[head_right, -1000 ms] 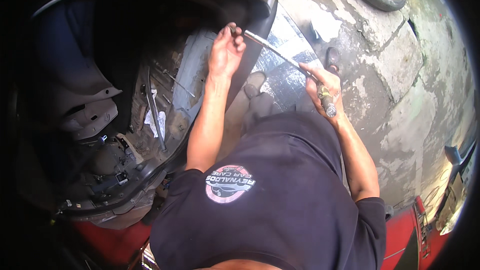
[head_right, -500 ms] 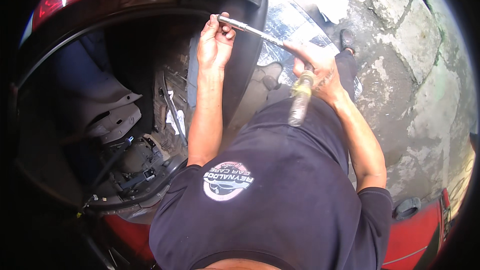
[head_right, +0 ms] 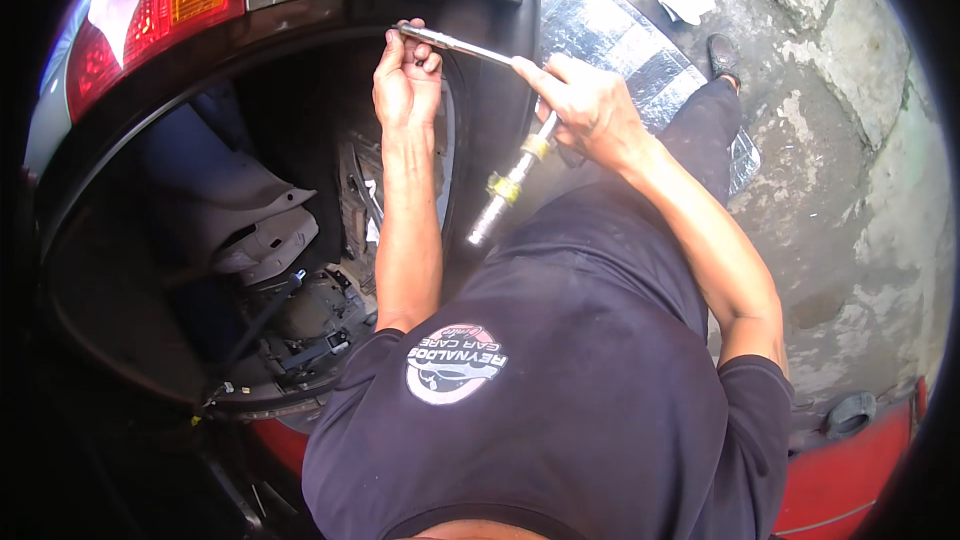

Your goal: The person uses a socket wrench to unscrew a bolt from the rear taillight assembly of a vehicle. They handle the tool with both hands to apply leverage and remove the hardware while also manipulating the adjacent car paneling by hand.

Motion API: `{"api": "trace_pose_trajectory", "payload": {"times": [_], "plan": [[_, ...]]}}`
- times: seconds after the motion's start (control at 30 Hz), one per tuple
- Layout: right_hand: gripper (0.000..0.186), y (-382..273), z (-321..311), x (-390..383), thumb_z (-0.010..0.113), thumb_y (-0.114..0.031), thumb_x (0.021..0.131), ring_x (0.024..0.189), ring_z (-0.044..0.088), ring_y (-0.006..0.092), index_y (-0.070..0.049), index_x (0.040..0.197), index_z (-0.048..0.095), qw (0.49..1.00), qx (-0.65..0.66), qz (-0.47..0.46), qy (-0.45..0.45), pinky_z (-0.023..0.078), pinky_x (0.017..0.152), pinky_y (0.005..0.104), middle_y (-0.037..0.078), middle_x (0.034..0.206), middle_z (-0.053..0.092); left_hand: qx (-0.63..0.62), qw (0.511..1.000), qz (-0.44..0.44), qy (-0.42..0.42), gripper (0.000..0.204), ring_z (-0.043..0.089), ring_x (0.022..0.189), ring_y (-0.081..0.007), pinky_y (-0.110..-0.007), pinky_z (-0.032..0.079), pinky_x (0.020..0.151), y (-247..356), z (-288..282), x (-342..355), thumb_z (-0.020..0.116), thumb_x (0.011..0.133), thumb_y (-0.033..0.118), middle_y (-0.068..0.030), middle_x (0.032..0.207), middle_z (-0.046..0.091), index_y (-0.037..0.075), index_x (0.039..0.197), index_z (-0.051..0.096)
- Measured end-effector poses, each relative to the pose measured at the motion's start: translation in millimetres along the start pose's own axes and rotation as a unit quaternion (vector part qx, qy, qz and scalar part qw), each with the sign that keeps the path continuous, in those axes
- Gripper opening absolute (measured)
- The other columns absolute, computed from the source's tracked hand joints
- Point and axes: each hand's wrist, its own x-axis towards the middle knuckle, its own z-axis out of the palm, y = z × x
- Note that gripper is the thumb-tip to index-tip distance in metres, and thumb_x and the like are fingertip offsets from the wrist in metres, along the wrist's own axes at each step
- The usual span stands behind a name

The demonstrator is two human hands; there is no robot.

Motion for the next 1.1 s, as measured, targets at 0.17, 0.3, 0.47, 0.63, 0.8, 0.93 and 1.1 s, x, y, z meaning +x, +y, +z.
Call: {"api": "trace_pose_trajectory", "payload": {"times": [0.17, 0.3, 0.47, 0.63, 0.8, 0.93, 1.1], "plan": [[0.073, 13, 21, 19, 0.066, 0.007, 0.06, 0.065, 0.063, 0.0227, -0.009, 0.132, 0.061, 0.995, 0.076, 0.006, 0.057, 0.052, 0.057, 0.035, 0.006, 0.077, 0.057, 0.086, 0.995, 0.055, -0.017, 0.031, 0.055, 0.068, -0.0133, -0.028, 0.044, 0.057, 3, 17, 2, 0.046, 0.101, 0.005, -0.0084, 0.101, 0.064, 0.002, 0.131, 0.055], [0.07, 24, 29, 29, 0.059, 0.01, 0.062, 0.069, 0.066, 0.022, -0.01, 0.13, 0.062, 0.981, 0.182, 0.026, 0.067, 0.054, 0.061, 0.0338, 0.006, 0.077, 0.06, 0.159, 0.984, 0.085, -0.012, 0.035, 0.054, 0.063, -0.0108, -0.027, 0.043, 0.053, 7, 21, 1, 0.051, 0.099, 0.003, -0.0047, 0.094, 0.061, 0.003, 0.135, 0.051], [0.059, 31, 39, 39, 0.057, 0.006, 0.068, 0.067, 0.062, 0.0246, -0.009, 0.125, 0.064, 0.977, 0.185, 0.014, 0.108, 0.053, 0.064, 0.0363, 0.009, 0.077, 0.059, 0.273, 0.952, 0.134, 0.002, 0.056, 0.051, 0.058, -0.0091, -0.023, 0.041, 0.047, 9, 29, 1, 0.055, 0.098, 0.003, -0.0063, 0.09, 0.061, -0.006, 0.148, 0.032], [0.053, 34, 37, 46, 0.06, 0.002, 0.072, 0.068, 0.061, 0.0257, -0.008, 0.123, 0.065, 0.974, 0.204, 0.005, 0.099, 0.052, 0.066, 0.0368, 0.009, 0.076, 0.059, 0.34, 0.928, 0.152, 0.005, 0.066, 0.049, 0.054, -0.0089, -0.023, 0.039, 0.045, 8, 28, 2, 0.057, 0.097, 0.002, -0.0065, 0.086, 0.059, -0.01, 0.152, 0.021], [0.05, 32, 34, 50, 0.062, -0.001, 0.072, 0.068, 0.062, 0.026, -0.006, 0.122, 0.065, 0.979, 0.179, 0.003, 0.093, 0.052, 0.066, 0.037, 0.009, 0.076, 0.06, 0.326, 0.931, 0.164, -0.003, 0.071, 0.05, 0.053, -0.0088, -0.022, 0.039, 0.043, 6, 32, 4, 0.062, 0.095, 0.003, -0.0063, 0.078, 0.057, -0.011, 0.151, 0.021], [0.049, 25, 32, 52, 0.062, -0.001, 0.073, 0.069, 0.063, 0.0257, -0.005, 0.122, 0.065, 0.981, 0.173, 0.009, 0.085, 0.052, 0.067, 0.0365, 0.009, 0.077, 0.061, 0.305, 0.934, 0.188, -0.002, 0.064, 0.051, 0.054, -0.0083, -0.021, 0.041, 0.043, 3, 33, 3, 0.062, 0.096, 0.002, -0.0061, 0.078, 0.058, -0.011, 0.148, 0.027], [0.051, 21, 32, 56, 0.062, 0.0, 0.073, 0.067, 0.063, 0.0247, -0.006, 0.124, 0.065, 0.982, 0.166, 0.006, 0.09, 0.053, 0.064, 0.0352, 0.009, 0.076, 0.062, 0.293, 0.934, 0.205, 0.002, 0.048, 0.052, 0.054, -0.0081, -0.021, 0.04, 0.042, 1, 37, 4, 0.06, 0.097, 0.003, -0.008, 0.084, 0.063, -0.01, 0.139, 0.04]]}}
